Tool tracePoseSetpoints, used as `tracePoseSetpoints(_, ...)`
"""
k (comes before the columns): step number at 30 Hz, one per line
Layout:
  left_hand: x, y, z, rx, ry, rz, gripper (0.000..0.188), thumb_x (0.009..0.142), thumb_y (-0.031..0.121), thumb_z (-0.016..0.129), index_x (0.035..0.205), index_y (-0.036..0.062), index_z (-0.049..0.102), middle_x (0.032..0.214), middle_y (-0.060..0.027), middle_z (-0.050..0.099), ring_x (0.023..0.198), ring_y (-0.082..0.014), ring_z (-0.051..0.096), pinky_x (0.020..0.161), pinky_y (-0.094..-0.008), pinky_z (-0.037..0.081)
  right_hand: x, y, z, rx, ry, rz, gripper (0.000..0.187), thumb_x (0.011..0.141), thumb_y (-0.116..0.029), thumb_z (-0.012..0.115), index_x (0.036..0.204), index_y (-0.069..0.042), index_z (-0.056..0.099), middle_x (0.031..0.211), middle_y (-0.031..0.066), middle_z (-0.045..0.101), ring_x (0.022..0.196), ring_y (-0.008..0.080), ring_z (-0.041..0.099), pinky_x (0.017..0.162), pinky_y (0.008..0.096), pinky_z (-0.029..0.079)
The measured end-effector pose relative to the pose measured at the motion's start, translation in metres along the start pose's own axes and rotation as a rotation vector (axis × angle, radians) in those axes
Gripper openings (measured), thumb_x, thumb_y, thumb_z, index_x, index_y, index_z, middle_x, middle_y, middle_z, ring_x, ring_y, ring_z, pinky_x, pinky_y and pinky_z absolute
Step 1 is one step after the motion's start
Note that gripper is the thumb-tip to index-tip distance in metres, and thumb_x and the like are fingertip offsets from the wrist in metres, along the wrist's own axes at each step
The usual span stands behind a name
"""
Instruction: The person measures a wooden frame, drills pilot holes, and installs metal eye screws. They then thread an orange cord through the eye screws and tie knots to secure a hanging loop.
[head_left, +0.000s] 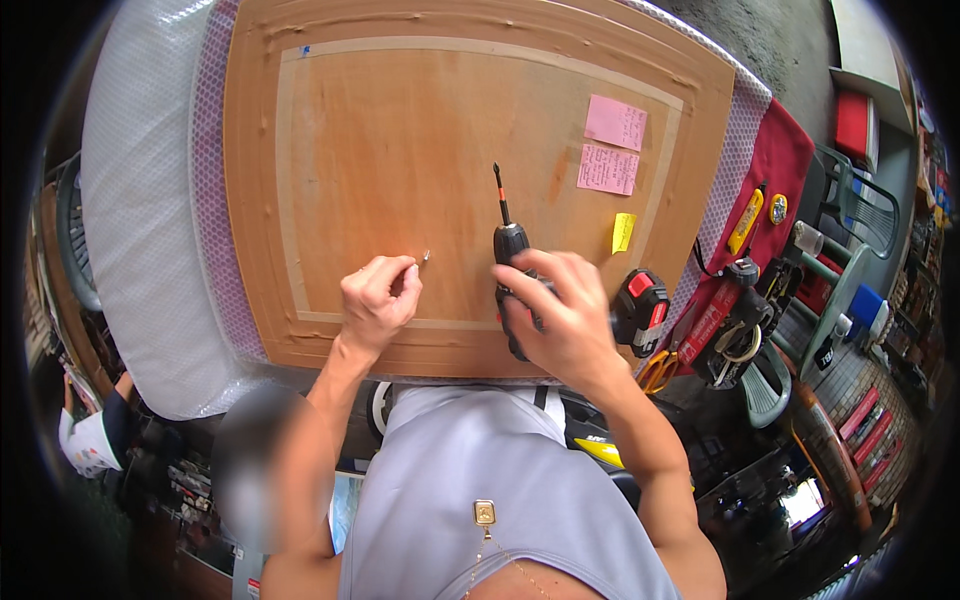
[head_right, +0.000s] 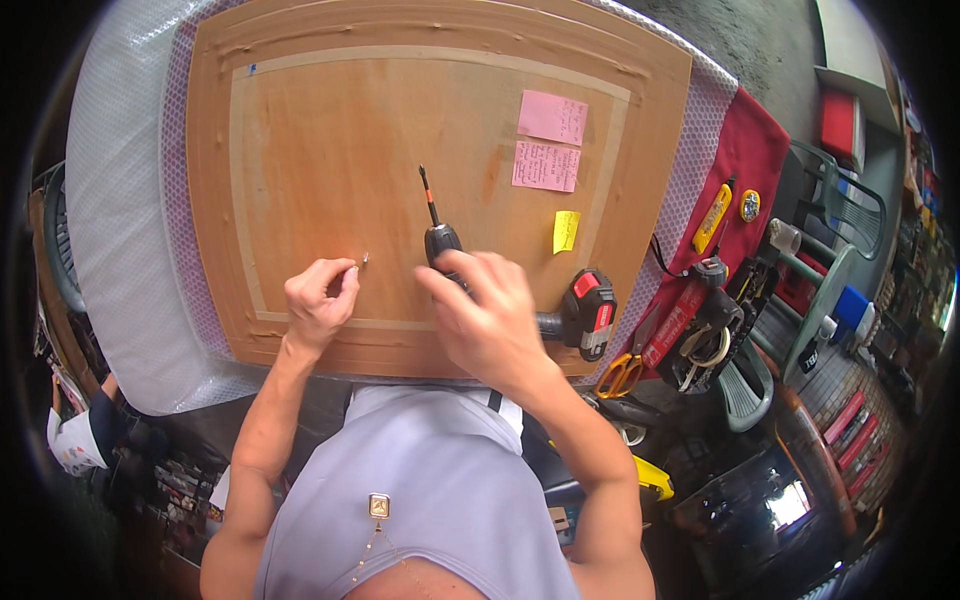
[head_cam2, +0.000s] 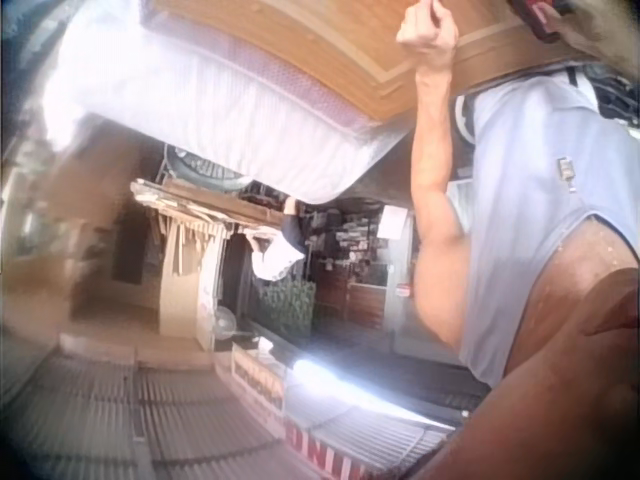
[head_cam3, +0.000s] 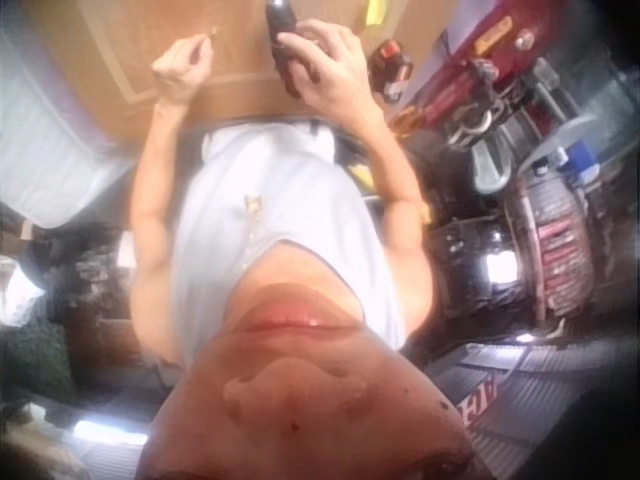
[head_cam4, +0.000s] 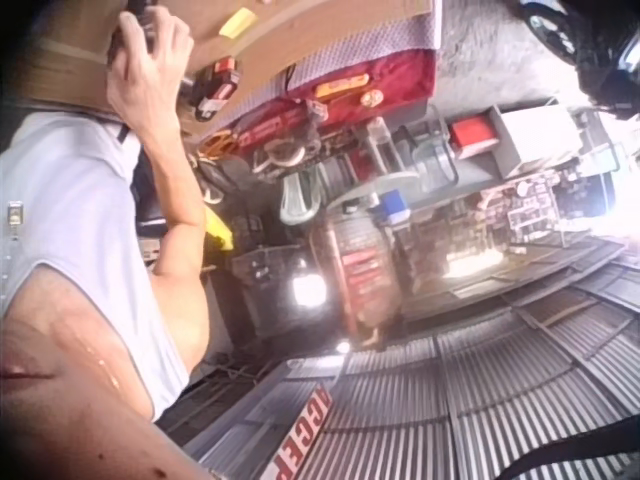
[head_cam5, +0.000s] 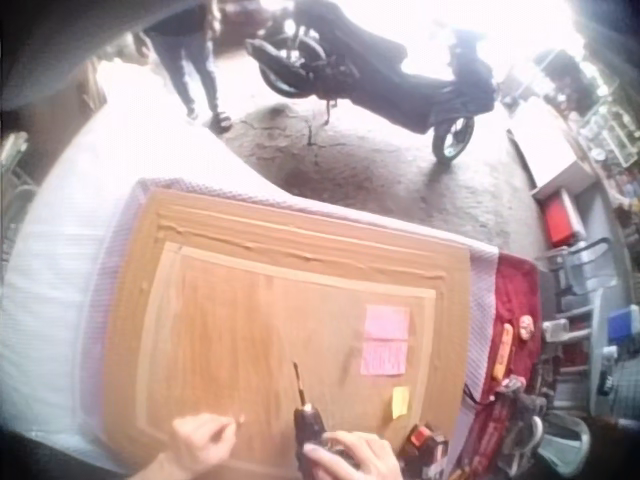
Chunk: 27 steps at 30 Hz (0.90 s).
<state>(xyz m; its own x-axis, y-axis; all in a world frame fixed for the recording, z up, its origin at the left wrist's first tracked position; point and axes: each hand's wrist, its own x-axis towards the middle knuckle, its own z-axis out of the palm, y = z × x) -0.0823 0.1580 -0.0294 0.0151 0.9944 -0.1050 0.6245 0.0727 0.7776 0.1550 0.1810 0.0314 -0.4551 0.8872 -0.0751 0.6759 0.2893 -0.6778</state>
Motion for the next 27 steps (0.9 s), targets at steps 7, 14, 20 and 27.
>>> tracePoseSetpoints(7,0.007,-0.004,-0.001,-0.818,0.152,-0.523,0.004,0.085,0.0,0.058,0.084,-0.0023,0.061,0.071,-0.008,0.063,0.056,-0.0123,0.06,0.05,-0.0229,0.05,0.075,0.005,0.066,-0.376,-0.257,-0.374,0.029,0.067,-0.014,0.062,0.094,-0.002,0.061,0.087,0.0091,0.052,0.082,0.021,0.056,0.072,0.0305,0.043)
tracePoseSetpoints(14,0.014,0.002,0.009,-1.017,0.397,-0.441,0.005,0.083,0.002,0.056,0.081,-0.0022,0.057,0.069,-0.0112,0.061,0.052,-0.0164,0.059,0.046,-0.0275,0.052,0.078,0.011,0.071,-0.308,-0.343,-0.483,0.014,0.069,-0.012,0.06,0.08,-0.003,0.057,0.078,0.0099,0.053,0.077,0.0239,0.058,0.069,0.035,0.046)
tracePoseSetpoints(20,0.011,0.011,0.013,-1.082,0.552,-0.315,0.002,0.082,0.0,0.056,0.083,-0.0007,0.056,0.069,-0.0098,0.061,0.051,-0.015,0.057,0.045,-0.0275,0.052,0.085,0.025,0.049,0.046,-0.169,-0.266,0.026,0.073,-0.007,0.062,0.099,-0.002,0.057,0.085,0.0143,0.058,0.076,0.034,0.059,0.073,0.041,0.048)
tracePoseSetpoints(27,-0.005,0.012,0.01,-0.926,0.506,-0.36,0.02,0.084,-0.005,0.058,0.104,-0.0049,0.064,0.08,-0.0122,0.066,0.066,-0.0171,0.066,0.063,-0.0296,0.059,0.081,0.015,0.07,-0.158,-0.394,-0.446,0.013,0.072,-0.008,0.062,0.084,-0.003,0.061,0.084,0.0112,0.059,0.082,0.0281,0.061,0.075,0.0371,0.046)
